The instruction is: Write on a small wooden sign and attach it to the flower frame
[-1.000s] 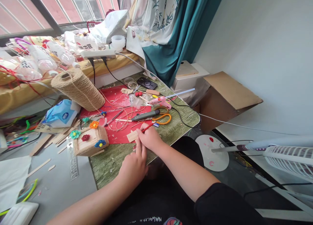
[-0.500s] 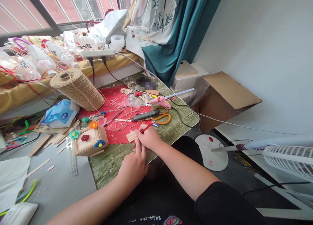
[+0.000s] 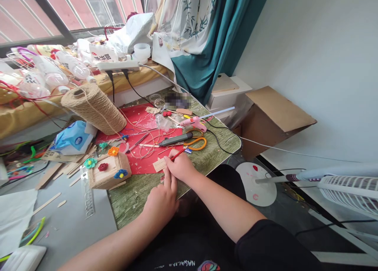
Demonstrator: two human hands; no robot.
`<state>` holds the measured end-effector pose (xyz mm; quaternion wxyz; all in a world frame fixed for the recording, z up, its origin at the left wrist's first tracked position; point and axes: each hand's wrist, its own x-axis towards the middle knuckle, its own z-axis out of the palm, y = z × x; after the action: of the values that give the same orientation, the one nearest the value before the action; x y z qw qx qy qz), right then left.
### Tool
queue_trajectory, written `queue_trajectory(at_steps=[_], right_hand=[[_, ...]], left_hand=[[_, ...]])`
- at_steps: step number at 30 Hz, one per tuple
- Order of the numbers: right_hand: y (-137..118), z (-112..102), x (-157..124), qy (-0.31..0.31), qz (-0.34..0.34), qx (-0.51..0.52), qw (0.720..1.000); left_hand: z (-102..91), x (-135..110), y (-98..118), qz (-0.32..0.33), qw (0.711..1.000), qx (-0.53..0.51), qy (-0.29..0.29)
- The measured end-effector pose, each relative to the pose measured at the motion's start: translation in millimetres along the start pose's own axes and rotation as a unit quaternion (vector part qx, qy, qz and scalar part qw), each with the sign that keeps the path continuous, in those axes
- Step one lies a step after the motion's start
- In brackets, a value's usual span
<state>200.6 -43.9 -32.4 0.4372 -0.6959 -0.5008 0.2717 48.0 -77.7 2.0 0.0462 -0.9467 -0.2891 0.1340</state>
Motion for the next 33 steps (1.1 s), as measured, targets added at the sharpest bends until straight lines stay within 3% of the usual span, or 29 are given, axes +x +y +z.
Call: queue_trajectory(at_steps=[24,33], right_hand=[[1.0,0.7,-0.6,0.019,0.002,0.005,1.000],[-0.4,0.3,-0.6,0.015,0.008,-0.003,1.000]], left_hand=[[-2.7,1.1,-0.8,-0.002,1.000,-0.013,-0.019],[3.1,0.6,1.1,0.000,1.000,-0.005,0.002]])
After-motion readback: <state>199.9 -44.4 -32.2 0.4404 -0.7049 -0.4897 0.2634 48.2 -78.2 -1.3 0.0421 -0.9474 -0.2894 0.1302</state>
